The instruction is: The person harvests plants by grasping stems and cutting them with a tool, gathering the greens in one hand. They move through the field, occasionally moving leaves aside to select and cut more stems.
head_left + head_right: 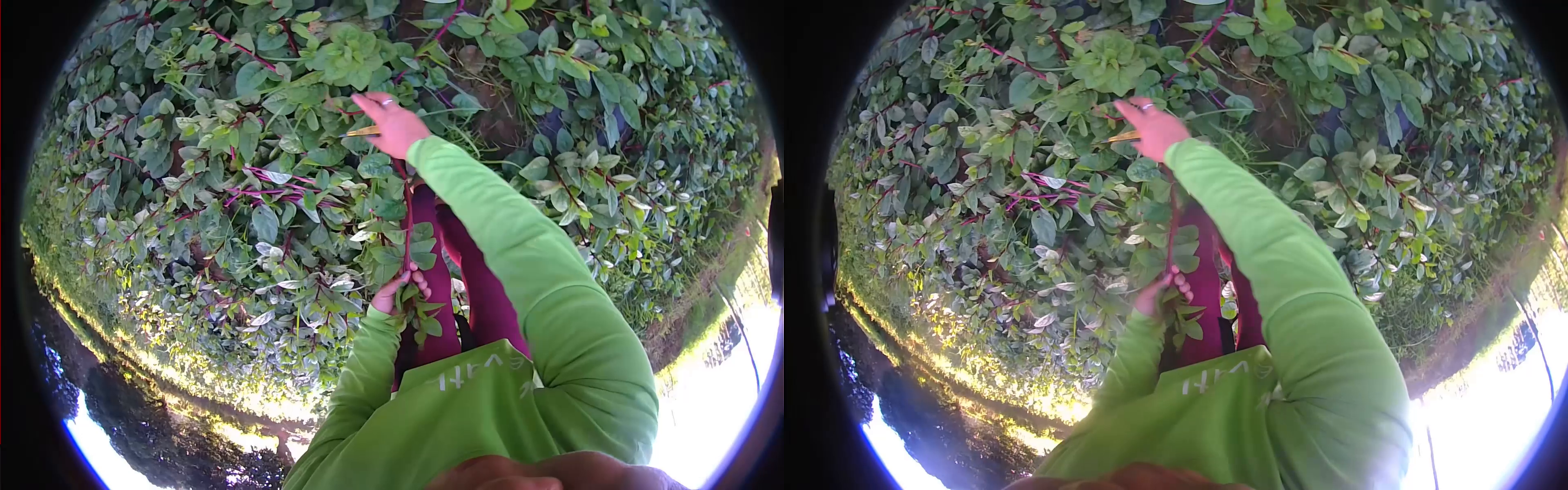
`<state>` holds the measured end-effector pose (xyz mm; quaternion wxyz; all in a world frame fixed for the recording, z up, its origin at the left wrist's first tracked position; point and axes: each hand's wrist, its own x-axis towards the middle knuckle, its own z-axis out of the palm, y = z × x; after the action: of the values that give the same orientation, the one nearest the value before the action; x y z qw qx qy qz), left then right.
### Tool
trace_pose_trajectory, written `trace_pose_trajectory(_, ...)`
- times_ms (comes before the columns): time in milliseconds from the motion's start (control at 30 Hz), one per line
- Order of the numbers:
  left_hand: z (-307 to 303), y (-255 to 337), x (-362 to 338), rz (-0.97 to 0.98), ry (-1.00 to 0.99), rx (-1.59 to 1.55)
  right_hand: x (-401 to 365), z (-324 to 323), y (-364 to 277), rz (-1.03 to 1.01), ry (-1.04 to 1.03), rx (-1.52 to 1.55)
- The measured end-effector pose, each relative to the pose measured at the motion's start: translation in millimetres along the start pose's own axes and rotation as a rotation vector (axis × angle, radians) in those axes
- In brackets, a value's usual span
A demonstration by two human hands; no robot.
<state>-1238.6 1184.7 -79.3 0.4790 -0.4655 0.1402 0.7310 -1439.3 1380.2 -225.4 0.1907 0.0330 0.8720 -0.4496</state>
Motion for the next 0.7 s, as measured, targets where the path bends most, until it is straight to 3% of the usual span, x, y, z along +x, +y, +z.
trace_pose_trajectory(67,17,7,0,0.021,0.290,-0.019,33,41,-19,0.055,-0.051,-0.013)
trace_pose_trajectory(100,15,10,-1,0.042,0.287,0.021,45,54,-19,0.052,-0.050,-0.010)
trace_pose_trajectory(133,3,12,1,0.043,0.286,0.021,55,63,-17,0.098,-0.223,-0.084)
trace_pose_trajectory(167,-18,13,5,0.026,0.086,-0.137,59,66,-17,0.147,-0.396,-0.160)
trace_pose_trajectory(200,-27,16,9,0.002,-0.119,-0.295,53,59,-21,0.154,-0.393,-0.168)
trace_pose_trajectory(267,-40,25,26,-0.019,-0.192,-0.316,24,38,-30,0.070,-0.175,-0.007)
trace_pose_trajectory(367,-27,32,61,-0.021,-0.369,-0.342,-36,-28,-52,0.025,-0.189,0.135)
trace_pose_trajectory(433,34,50,82,0.083,0.044,0.022,-71,-69,-62,-0.010,-0.198,0.207)
trace_pose_trajectory(467,52,53,91,0.083,0.029,0.017,-85,-87,-65,-0.039,-0.202,0.236)
trace_pose_trajectory(533,86,59,115,0.108,0.187,0.148,-103,-112,-67,0.013,-0.287,0.217)
trace_pose_trajectory(567,106,72,134,-0.050,-0.188,0.024,-106,-125,-69,0.074,-0.362,0.220)
trace_pose_trajectory(600,114,67,141,-0.050,-0.189,0.012,-102,-139,-67,0.077,-0.373,0.216)
trace_pose_trajectory(667,124,58,145,0.095,-0.005,0.225,-88,-165,-56,0.059,-0.583,0.201)
trace_pose_trajectory(700,129,57,148,0.179,0.084,0.332,-78,-172,-37,-0.030,-0.553,0.242)
